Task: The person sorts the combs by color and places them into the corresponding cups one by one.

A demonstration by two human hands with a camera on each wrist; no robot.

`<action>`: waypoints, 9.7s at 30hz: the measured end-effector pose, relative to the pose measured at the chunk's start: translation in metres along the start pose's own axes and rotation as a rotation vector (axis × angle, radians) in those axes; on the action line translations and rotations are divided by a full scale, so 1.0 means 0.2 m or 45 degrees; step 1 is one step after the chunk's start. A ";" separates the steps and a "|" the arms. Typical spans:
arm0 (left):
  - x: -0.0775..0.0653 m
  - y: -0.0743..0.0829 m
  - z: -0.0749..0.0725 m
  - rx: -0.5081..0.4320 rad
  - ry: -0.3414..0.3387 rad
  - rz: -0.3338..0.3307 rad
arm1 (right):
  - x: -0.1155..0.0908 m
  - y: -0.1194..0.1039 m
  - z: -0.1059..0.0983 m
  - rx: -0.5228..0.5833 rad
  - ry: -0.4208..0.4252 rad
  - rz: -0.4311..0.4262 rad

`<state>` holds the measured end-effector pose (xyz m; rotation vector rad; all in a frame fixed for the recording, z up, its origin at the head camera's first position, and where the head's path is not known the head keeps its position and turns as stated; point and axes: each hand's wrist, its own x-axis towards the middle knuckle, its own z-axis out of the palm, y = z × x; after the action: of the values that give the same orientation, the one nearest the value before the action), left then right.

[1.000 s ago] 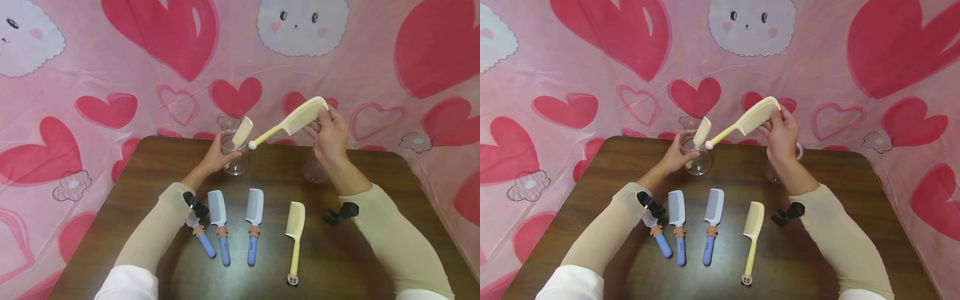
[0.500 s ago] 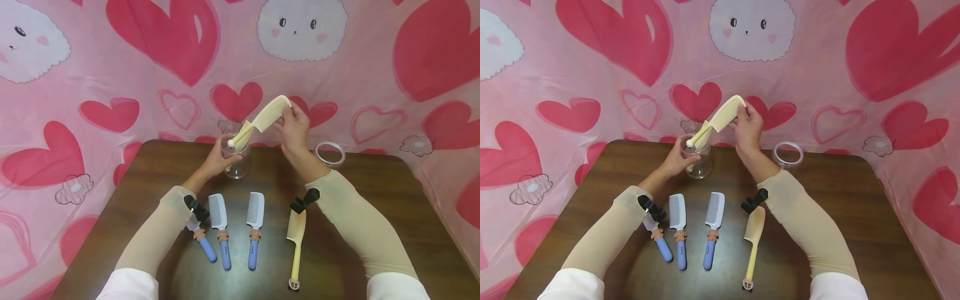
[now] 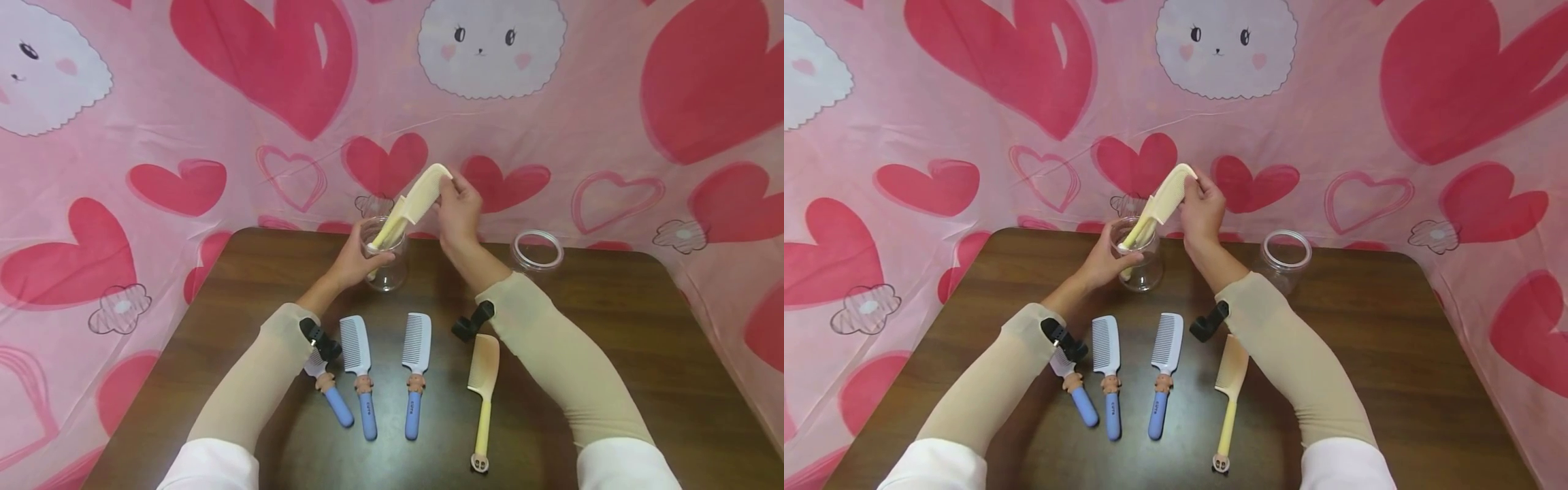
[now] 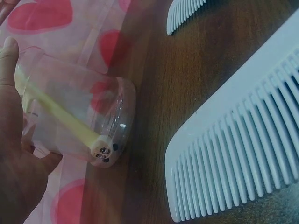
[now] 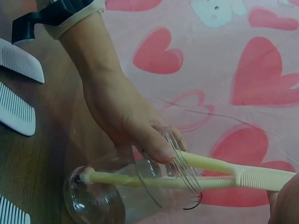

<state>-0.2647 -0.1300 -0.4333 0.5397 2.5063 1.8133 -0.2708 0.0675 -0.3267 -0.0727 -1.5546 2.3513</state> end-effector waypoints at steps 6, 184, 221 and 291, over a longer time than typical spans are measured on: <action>0.00 -0.01 0.00 -0.002 -0.012 -0.042 | 0.01 0.02 0.04 -0.018 0.003 -0.027; -0.02 0.02 -0.01 -0.010 0.031 -0.023 | -0.33 -0.25 -0.99 -0.312 -0.692 0.453; -0.01 0.02 -0.03 0.039 0.002 -0.005 | 0.01 -0.37 -0.32 0.210 -0.173 0.053; -0.02 -0.01 -0.05 0.042 0.013 -0.063 | -0.03 -0.46 -0.86 -1.389 -0.582 -0.142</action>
<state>-0.2635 -0.1415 -0.4322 0.4656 2.5364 1.7655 -0.2071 0.2503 -0.3147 0.3130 -2.7778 1.2196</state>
